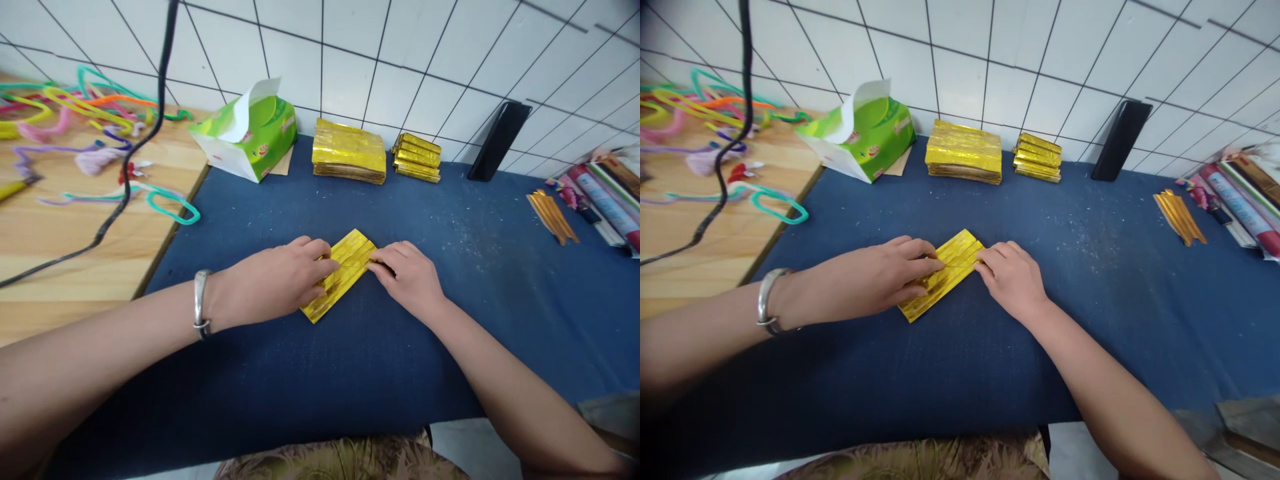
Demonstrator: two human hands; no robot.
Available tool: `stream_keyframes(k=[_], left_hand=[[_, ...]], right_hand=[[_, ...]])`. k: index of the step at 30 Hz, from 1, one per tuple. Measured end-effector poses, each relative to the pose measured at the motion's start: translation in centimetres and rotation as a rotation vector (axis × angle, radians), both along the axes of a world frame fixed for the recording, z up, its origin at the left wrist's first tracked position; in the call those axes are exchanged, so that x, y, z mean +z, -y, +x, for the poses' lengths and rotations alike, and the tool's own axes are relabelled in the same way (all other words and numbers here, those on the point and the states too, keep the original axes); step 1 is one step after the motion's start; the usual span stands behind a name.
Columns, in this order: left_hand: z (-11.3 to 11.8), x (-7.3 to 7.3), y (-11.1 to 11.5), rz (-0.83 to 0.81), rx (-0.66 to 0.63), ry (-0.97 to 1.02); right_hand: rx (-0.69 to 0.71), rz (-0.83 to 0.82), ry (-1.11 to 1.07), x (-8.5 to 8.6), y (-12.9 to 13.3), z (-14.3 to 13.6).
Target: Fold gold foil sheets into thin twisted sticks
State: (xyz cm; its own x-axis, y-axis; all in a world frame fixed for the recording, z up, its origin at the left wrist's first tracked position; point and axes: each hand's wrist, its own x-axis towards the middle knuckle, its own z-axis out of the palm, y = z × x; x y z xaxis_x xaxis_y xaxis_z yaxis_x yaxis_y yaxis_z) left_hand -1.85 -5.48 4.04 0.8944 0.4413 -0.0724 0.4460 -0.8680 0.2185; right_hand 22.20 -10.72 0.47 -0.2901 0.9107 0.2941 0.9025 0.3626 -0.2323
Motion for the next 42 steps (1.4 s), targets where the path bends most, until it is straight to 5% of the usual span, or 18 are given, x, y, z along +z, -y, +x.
stream_keyframes(k=[11, 20, 33, 42], left_hand=[[0.9, 0.1, 1.5, -0.049, 0.072, -0.031], [0.9, -0.4, 0.2, 0.055, -0.135, 0.063], [0.7, -1.6, 0.0, 0.106, -0.2, 0.054], [0.4, -2.0, 0.1, 0.122, -0.227, 0.024]], right_hand=[[0.064, 0.013, -0.048, 0.1, -0.6, -0.5], [0.109, -0.161, 0.163, 0.9, 1.0, -1.6], [0.173, -0.21, 0.163, 0.9, -0.5, -1.2], [0.162, -0.295, 0.229, 1.2, 0.8, -1.7]])
